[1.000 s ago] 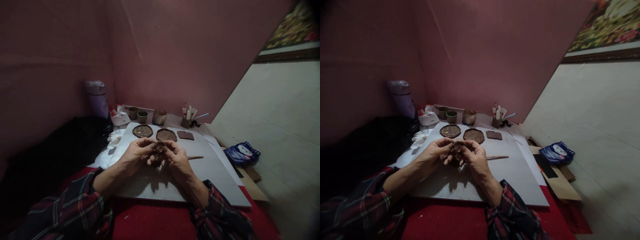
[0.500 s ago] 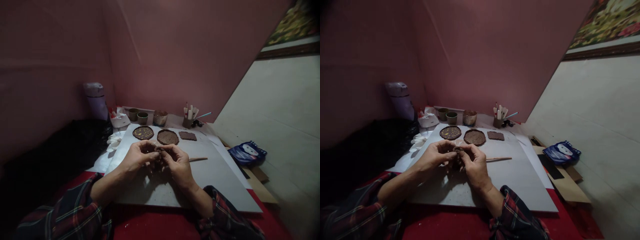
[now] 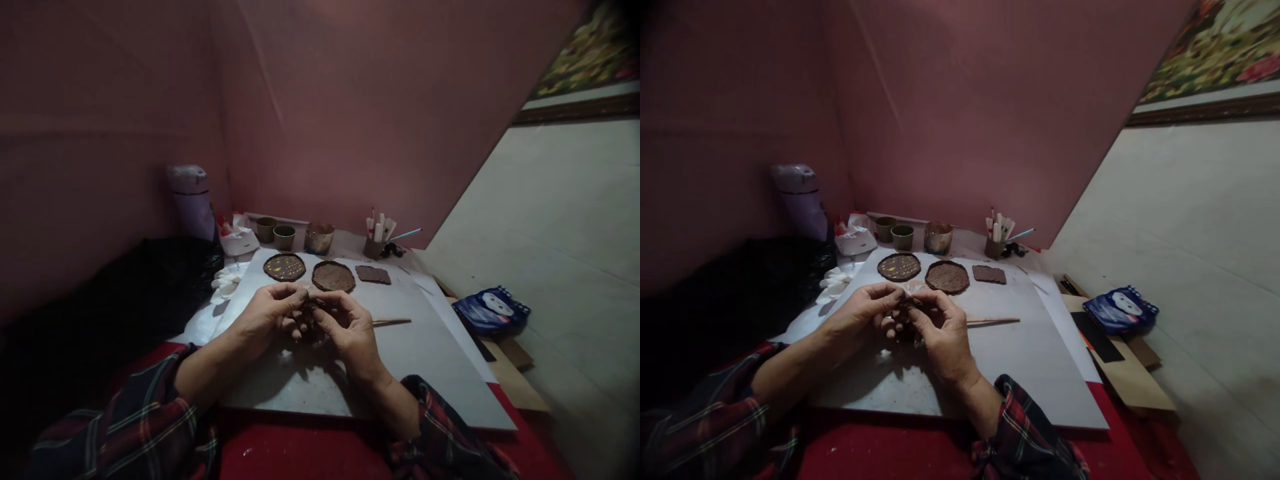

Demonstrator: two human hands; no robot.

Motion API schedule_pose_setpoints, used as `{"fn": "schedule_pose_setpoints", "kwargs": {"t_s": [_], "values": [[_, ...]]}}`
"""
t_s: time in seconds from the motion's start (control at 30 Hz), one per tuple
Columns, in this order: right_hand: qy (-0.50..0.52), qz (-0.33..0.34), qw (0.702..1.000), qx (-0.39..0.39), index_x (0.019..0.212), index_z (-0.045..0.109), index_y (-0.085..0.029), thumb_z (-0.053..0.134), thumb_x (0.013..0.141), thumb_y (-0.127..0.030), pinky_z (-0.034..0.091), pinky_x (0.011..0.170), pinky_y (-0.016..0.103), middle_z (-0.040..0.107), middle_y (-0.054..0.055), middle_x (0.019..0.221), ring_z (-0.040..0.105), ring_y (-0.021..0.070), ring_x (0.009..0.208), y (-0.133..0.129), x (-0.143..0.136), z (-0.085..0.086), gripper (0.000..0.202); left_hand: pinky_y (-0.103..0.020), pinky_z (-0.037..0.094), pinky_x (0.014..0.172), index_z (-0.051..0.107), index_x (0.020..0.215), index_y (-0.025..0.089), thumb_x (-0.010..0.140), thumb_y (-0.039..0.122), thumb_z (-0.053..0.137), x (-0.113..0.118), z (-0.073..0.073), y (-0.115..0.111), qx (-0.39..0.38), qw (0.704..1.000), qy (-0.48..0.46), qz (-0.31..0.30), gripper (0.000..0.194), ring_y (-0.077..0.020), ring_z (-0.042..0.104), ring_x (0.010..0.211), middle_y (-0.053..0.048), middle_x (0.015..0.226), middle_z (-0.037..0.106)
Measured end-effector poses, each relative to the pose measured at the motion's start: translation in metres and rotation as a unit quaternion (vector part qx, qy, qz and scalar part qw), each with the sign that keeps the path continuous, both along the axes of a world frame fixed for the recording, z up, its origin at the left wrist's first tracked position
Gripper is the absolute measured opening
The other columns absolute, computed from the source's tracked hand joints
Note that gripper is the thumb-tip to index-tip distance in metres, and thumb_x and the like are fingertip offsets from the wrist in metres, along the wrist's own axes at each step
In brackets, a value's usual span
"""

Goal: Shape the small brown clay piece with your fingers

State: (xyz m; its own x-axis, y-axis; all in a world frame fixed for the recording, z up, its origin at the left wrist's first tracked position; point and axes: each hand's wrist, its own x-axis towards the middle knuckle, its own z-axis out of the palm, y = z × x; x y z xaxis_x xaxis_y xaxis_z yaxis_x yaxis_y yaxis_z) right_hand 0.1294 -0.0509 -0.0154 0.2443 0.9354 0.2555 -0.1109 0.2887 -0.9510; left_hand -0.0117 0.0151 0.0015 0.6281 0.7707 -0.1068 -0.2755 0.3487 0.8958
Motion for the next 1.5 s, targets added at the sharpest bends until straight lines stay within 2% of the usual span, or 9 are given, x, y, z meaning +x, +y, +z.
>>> {"fn": "schedule_pose_setpoints", "kwargs": {"t_s": [0.27, 0.4, 0.6, 0.73, 0.87, 1.1, 1.27, 1.43, 1.5], "values": [[0.009, -0.026, 1.0, -0.009, 0.085, 0.071, -0.019, 0.079, 0.07, -0.031, 0.053, 0.07, 0.026, 0.073, 0.001, 0.081, 0.066, 0.0136, 0.075, 0.002, 0.003, -0.002, 0.021, -0.02, 0.053, 0.045, 0.068, 0.088, 0.013, 0.064, 0.032, 0.088, -0.002, 0.004, 0.001, 0.038, 0.999, 0.029, -0.013, 0.037, -0.0115, 0.063, 0.051, -0.002, 0.068, 0.069], [0.046, -0.033, 0.998, -0.014, 0.085, 0.066, -0.02, 0.081, 0.069, -0.032, 0.051, 0.061, 0.024, 0.07, -0.001, 0.079, 0.064, 0.0123, 0.069, 0.004, 0.003, -0.006, 0.025, -0.021, 0.052, 0.045, 0.066, 0.084, 0.013, 0.061, 0.031, 0.088, -0.002, 0.005, 0.0, 0.075, 0.997, 0.034, -0.013, 0.037, -0.012, 0.064, 0.051, -0.002, 0.07, 0.07], [0.036, -0.028, 0.999, -0.01, 0.083, 0.066, -0.02, 0.08, 0.071, -0.033, 0.049, 0.055, 0.022, 0.068, -0.002, 0.075, 0.06, 0.0095, 0.06, 0.004, 0.004, -0.005, 0.022, -0.021, 0.052, 0.048, 0.066, 0.087, 0.013, 0.066, 0.036, 0.085, 0.001, 0.005, -0.007, 0.148, 0.988, 0.044, 0.024, 0.036, -0.0107, 0.063, 0.051, -0.001, 0.069, 0.068], [0.031, -0.043, 0.998, 0.023, 0.084, 0.068, -0.021, 0.079, 0.073, -0.032, 0.05, 0.058, 0.022, 0.071, -0.001, 0.075, 0.062, 0.0106, 0.063, 0.003, 0.003, 0.0, 0.019, -0.022, 0.052, 0.048, 0.066, 0.1, 0.012, 0.069, 0.046, 0.082, 0.004, 0.006, -0.009, 0.122, 0.991, 0.036, 0.043, 0.049, -0.012, 0.064, 0.052, -0.003, 0.073, 0.069], [0.036, -0.023, 0.998, 0.038, 0.086, 0.068, -0.023, 0.078, 0.074, -0.031, 0.046, 0.05, 0.022, 0.067, -0.004, 0.066, 0.056, 0.0096, 0.053, 0.004, 0.002, -0.002, 0.017, -0.02, 0.051, 0.051, 0.069, 0.095, 0.01, 0.069, 0.045, 0.083, 0.003, 0.005, -0.008, 0.085, 0.996, 0.02, -0.002, 0.045, -0.0113, 0.064, 0.056, -0.004, 0.069, 0.068], [-0.108, -0.111, 0.979, 0.132, 0.084, 0.076, -0.028, 0.074, 0.079, -0.02, 0.052, 0.068, 0.026, 0.063, 0.001, 0.09, 0.061, 0.0128, 0.078, 0.004, 0.007, -0.015, 0.009, -0.018, 0.05, 0.051, 0.071, 0.088, 0.01, 0.069, 0.036, 0.084, 0.002, 0.002, -0.006, 0.067, 0.997, 0.015, -0.024, 0.034, -0.0096, 0.063, 0.053, -0.004, 0.069, 0.07], [-0.17, -0.112, 0.96, 0.19, 0.09, 0.077, -0.032, 0.069, 0.082, -0.018, 0.055, 0.067, 0.027, 0.062, 0.002, 0.091, 0.063, 0.0138, 0.079, 0.0, 0.008, -0.015, 0.018, -0.019, 0.051, 0.05, 0.07, 0.085, 0.01, 0.071, 0.035, 0.083, 0.002, 0.0, -0.006, 0.072, 0.997, 0.011, -0.02, 0.032, -0.0099, 0.062, 0.051, -0.005, 0.067, 0.07], [-0.297, -0.094, 0.92, 0.237, 0.108, 0.074, -0.034, 0.065, 0.085, -0.016, 0.058, 0.075, 0.029, 0.062, 0.006, 0.101, 0.066, 0.0171, 0.092, -0.003, 0.012, -0.01, 0.031, -0.017, 0.047, 0.047, 0.07, 0.086, 0.009, 0.063, 0.04, 0.088, 0.002, -0.001, -0.006, 0.061, 0.998, 0.007, 0.006, 0.042, -0.008, 0.059, 0.046, -0.002, 0.065, 0.068], [-0.32, -0.094, 0.913, 0.235, 0.114, 0.072, -0.032, 0.061, 0.088, -0.015, 0.058, 0.08, 0.03, 0.062, 0.007, 0.106, 0.066, 0.0173, 0.095, -0.005, 0.013, -0.009, 0.033, -0.018, 0.048, 0.049, 0.07, 0.087, 0.009, 0.066, 0.044, 0.085, 0.003, 0.0, -0.007, 0.065, 0.998, -0.003, 0.01, 0.044, -0.0081, 0.059, 0.049, -0.002, 0.066, 0.066]]}}
